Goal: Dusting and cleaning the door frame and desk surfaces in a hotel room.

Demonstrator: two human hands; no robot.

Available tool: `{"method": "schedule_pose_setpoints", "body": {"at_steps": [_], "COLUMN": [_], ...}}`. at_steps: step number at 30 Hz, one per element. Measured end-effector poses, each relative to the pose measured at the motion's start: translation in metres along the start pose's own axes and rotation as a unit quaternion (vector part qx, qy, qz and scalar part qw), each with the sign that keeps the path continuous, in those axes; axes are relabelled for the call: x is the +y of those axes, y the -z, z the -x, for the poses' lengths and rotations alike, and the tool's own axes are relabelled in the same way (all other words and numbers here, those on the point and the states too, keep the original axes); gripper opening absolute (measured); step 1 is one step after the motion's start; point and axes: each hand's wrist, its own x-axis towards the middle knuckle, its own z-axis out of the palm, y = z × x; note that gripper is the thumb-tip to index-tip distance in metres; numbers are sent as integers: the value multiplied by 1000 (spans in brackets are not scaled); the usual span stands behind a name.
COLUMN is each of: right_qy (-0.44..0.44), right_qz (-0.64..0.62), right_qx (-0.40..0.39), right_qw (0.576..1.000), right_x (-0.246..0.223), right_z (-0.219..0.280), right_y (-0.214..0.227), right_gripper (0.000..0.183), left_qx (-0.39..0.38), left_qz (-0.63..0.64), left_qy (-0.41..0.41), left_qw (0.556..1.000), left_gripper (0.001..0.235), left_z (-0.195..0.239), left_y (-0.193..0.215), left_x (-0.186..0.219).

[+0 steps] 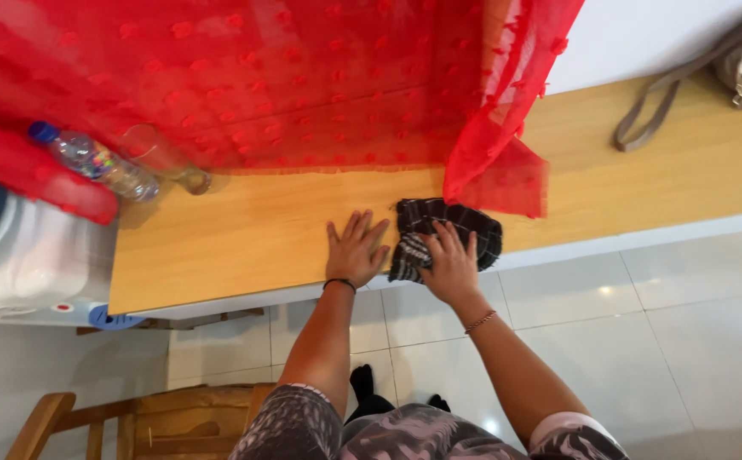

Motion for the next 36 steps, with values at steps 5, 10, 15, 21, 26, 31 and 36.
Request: {"method": "schedule_pose_setpoints", "body": {"at_steps": [5,10,15,21,26,31,36], "right_qy": [-30,-145,-217,-82,22,130,37], "right_qz": [21,56,-1,5,-61,-78,-33], "right_qx": [3,125,170,107,-44,-131,-143], "right_qw": [999,980,961,991,997,980,988], "right_x": [36,102,90,-25,-172,-240,-178], "right_z": [-1,29,63,30,-11,-34,-78], "right_y": [5,15,12,-32,-51,-60,-64], "right_gripper": [69,58,49,42,88,90,77], "left_qx": [-3,12,57,157,255,223,204], "left_qz": [22,30,135,208,113,47,47], "left_qy": [-4,-17,-55,32,162,179,198], "left_qw": [1000,999,988,965,947,957,957], "left_gripper": [56,58,61,51,51,50,49], "left_z": [1,-1,14,74,105,102,100], "left_y": [9,-1,-8,14,35,37,34], "left_x": [3,-4,-35,-182,-248,-240,-241]}}
